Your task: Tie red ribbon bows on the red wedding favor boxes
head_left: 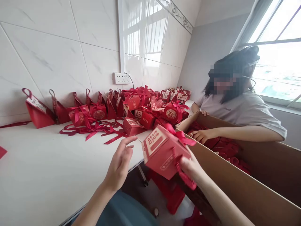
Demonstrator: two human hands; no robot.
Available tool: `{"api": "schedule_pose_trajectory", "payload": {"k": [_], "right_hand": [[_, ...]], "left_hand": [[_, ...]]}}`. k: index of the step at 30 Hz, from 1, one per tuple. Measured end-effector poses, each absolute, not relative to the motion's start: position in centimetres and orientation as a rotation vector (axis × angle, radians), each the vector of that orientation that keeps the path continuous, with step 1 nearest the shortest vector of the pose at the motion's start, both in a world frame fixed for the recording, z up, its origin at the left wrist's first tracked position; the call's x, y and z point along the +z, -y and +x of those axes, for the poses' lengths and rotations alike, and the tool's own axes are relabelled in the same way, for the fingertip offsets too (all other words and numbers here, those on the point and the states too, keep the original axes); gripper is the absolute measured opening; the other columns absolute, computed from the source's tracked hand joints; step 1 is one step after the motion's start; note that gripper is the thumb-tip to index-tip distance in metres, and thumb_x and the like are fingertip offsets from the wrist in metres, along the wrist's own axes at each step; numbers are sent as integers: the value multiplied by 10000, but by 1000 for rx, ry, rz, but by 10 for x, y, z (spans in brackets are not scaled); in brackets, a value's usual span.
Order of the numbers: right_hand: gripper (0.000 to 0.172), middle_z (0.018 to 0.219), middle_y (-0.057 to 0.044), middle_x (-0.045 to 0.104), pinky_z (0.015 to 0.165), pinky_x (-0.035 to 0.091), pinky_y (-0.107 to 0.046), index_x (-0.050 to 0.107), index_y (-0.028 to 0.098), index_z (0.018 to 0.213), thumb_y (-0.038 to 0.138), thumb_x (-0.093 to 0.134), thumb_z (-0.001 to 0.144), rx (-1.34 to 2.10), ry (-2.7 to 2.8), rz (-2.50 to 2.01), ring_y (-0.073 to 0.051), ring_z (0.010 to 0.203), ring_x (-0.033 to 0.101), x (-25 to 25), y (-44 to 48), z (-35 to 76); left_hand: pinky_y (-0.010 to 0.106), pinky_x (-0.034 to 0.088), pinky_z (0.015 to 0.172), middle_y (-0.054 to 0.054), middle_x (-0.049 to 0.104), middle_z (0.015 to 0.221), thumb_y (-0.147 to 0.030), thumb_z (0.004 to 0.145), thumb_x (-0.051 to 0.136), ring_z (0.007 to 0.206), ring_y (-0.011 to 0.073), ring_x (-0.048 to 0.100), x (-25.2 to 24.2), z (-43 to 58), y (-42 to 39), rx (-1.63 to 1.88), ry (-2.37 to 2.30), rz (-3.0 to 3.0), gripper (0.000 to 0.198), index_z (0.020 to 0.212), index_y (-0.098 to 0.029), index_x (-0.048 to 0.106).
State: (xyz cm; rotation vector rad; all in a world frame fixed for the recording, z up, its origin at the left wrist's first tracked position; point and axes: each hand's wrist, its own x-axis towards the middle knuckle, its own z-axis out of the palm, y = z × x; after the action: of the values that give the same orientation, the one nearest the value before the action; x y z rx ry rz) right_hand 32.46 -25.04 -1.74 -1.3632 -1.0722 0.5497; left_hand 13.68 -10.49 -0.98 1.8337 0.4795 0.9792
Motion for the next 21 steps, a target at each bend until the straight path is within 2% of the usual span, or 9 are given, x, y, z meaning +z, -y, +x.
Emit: {"api": "schedule_pose_trajectory", "payload": {"k": [2, 5, 9, 12, 14, 16, 21], "right_hand": [[899, 1291, -109, 533, 921, 495, -444, 338, 287, 1362, 573, 742, 611, 367, 1123, -1433, -292, 1174, 532, -14, 258, 328], [894, 1324, -107, 466, 862, 531, -425, 327, 323, 1357, 409, 802, 605, -55, 1270, -1593, -288, 1199, 496, -6, 267, 330], [874, 1316, -131, 445, 843, 545, -434, 304, 316, 1371, 390, 780, 641, -337, 1435, -1640, -298, 1215, 473, 1, 275, 330], [855, 1314, -141, 441, 908, 511, -477, 284, 304, 1387, 380, 751, 675, -416, 1461, -1691, -306, 1224, 464, 3, 281, 332], [836, 1328, -142, 430, 939, 493, -489, 283, 303, 1389, 369, 738, 690, -460, 1456, -1727, -308, 1244, 446, 3, 285, 334], [823, 1343, -139, 420, 939, 499, -474, 282, 301, 1391, 360, 729, 702, -492, 1447, -1746, -303, 1260, 435, 3, 290, 336], [798, 1352, -134, 410, 905, 523, -445, 287, 307, 1393, 326, 717, 722, -549, 1391, -1780, -292, 1235, 465, 3, 300, 336]], "left_hand": [[375, 471, 908, 81, 600, 1106, -485, 918, 347, 1048, 226, 565, 1, 143, 107, 1053, -486, 1820, 387, 1095, -205, 547], [345, 485, 850, 70, 611, 1012, -504, 877, 441, 958, 206, 587, 14, 158, 117, 990, -447, 1919, 370, 1051, -199, 557], [319, 507, 778, 85, 591, 1109, -483, 822, 554, 952, 205, 597, 22, 180, 129, 896, -421, 1979, 427, 1147, -209, 512], [269, 515, 634, 60, 625, 980, -474, 833, 538, 812, 178, 626, 24, 191, 133, 819, -449, 1881, 316, 987, -198, 543], [245, 511, 609, 31, 622, 856, -452, 850, 519, 757, 157, 626, 26, 196, 135, 822, -421, 1829, 261, 844, -192, 535], [228, 507, 621, 17, 605, 798, -408, 863, 521, 743, 140, 617, 28, 200, 140, 925, -370, 1832, 234, 782, -188, 527], [224, 489, 702, 1, 577, 747, -233, 847, 597, 736, 113, 572, 32, 209, 168, 1370, -109, 2009, 82, 783, -186, 578]]}}
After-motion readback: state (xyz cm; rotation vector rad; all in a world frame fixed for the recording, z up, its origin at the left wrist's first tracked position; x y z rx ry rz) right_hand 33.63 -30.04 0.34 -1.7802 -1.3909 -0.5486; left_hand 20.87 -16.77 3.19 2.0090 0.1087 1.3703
